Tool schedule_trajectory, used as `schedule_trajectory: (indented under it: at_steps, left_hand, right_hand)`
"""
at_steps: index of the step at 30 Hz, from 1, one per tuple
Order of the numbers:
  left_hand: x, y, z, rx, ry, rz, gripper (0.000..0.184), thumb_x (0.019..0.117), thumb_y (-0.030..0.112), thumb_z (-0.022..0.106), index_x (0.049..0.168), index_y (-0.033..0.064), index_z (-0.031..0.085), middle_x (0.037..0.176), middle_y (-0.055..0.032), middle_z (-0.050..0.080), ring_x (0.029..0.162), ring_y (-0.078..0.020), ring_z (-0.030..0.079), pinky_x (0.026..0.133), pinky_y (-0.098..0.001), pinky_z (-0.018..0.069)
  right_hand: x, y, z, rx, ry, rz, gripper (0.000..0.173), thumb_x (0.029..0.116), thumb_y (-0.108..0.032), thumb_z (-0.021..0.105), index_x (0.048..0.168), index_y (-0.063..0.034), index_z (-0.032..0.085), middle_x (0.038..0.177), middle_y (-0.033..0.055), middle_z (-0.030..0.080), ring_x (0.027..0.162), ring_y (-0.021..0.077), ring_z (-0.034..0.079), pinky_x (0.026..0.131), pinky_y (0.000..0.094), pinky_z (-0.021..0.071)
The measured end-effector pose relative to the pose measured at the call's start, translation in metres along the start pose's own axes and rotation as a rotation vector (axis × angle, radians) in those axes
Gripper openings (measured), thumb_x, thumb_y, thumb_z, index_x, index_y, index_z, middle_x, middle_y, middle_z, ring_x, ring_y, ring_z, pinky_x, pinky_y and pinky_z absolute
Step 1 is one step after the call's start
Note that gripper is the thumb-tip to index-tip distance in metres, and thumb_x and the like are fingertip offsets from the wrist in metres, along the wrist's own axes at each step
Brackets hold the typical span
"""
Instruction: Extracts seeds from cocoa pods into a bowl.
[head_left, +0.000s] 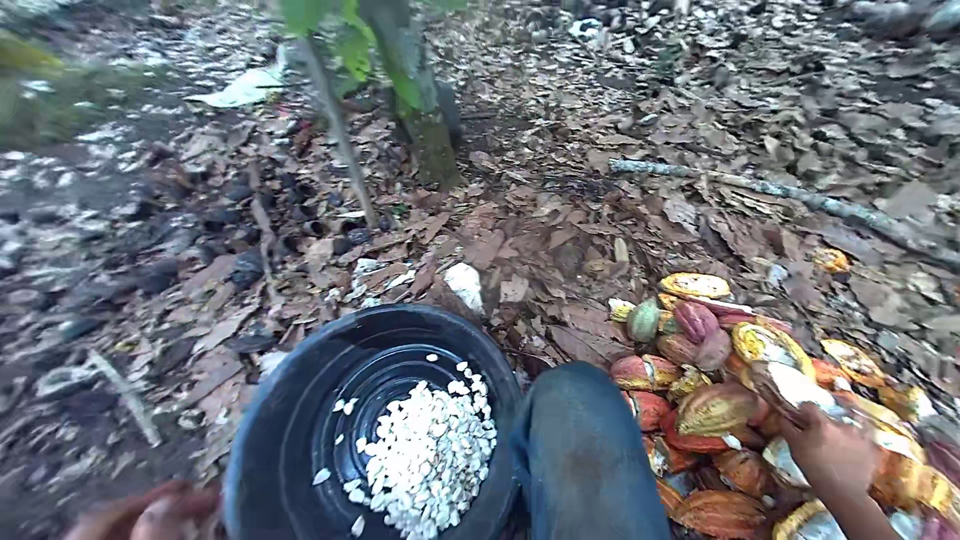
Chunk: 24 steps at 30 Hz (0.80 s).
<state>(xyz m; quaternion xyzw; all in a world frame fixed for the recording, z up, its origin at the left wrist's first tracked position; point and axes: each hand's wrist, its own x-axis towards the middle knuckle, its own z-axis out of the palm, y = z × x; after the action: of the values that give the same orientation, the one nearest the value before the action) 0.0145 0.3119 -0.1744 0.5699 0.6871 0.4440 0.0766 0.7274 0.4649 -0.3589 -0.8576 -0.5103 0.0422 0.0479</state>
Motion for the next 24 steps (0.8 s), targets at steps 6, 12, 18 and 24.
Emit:
schedule_trajectory:
  at_steps: [6, 12, 18, 24]
  left_hand:
    - [0.005, 0.029, 0.03, -0.103, 0.024, 0.018, 0.042, 0.1044, 0.037, 0.053, 0.112, -0.0026, 0.066, 0.092, 0.0022, 0.074, 0.081, -0.0001, 0.069, 0.076, -0.0229, 0.0593]
    - [-0.002, 0.062, 0.064, -0.295, -0.135, 0.067, 0.081, 0.0939, 0.068, 0.053, 0.137, -0.0009, 0.056, 0.12, -0.0074, 0.071, 0.109, -0.013, 0.068, 0.086, -0.0322, 0.0583]
    - [-0.019, 0.064, 0.08, -0.885, 0.003, -0.198, 0.119, 0.0793, 0.079, 0.061, 0.152, -0.005, 0.018, 0.134, -0.0068, 0.06, 0.12, -0.0133, 0.062, 0.1, -0.0363, 0.0565]
    - [-0.028, 0.039, 0.073, -0.969, 0.083, -0.394, 0.129, 0.0735, 0.078, 0.07, 0.156, -0.0007, 0.01, 0.137, -0.0096, 0.056, 0.12, -0.0147, 0.062, 0.1, -0.0348, 0.0559]
  right_hand:
    - [-0.023, -0.107, -0.086, 0.396, 0.374, -0.452, 0.044, 0.086, -0.024, 0.076, 0.102, 0.0161, 0.067, 0.134, 0.0479, 0.048, 0.124, 0.0677, 0.047, 0.101, 0.0757, 0.0376]
    - [-0.118, -0.29, -0.162, 1.005, 0.397, -0.956, 0.041, 0.0808, -0.035, 0.082, 0.085, 0.0017, 0.065, 0.137, 0.0259, 0.053, 0.128, 0.0199, 0.055, 0.1, 0.028, 0.0512]
    - [-0.277, -0.431, -0.141, 1.351, -0.25, -1.283, 0.029, 0.0798, -0.029, 0.086, 0.09, -0.004, 0.075, 0.132, 0.0221, 0.061, 0.125, 0.0211, 0.06, 0.101, 0.033, 0.0551]
    - [-0.297, -0.457, -0.117, 1.161, -0.499, -1.297, 0.043, 0.0799, -0.036, 0.082, 0.096, 0.0004, 0.066, 0.136, 0.0259, 0.057, 0.123, 0.0227, 0.061, 0.096, 0.0327, 0.055]
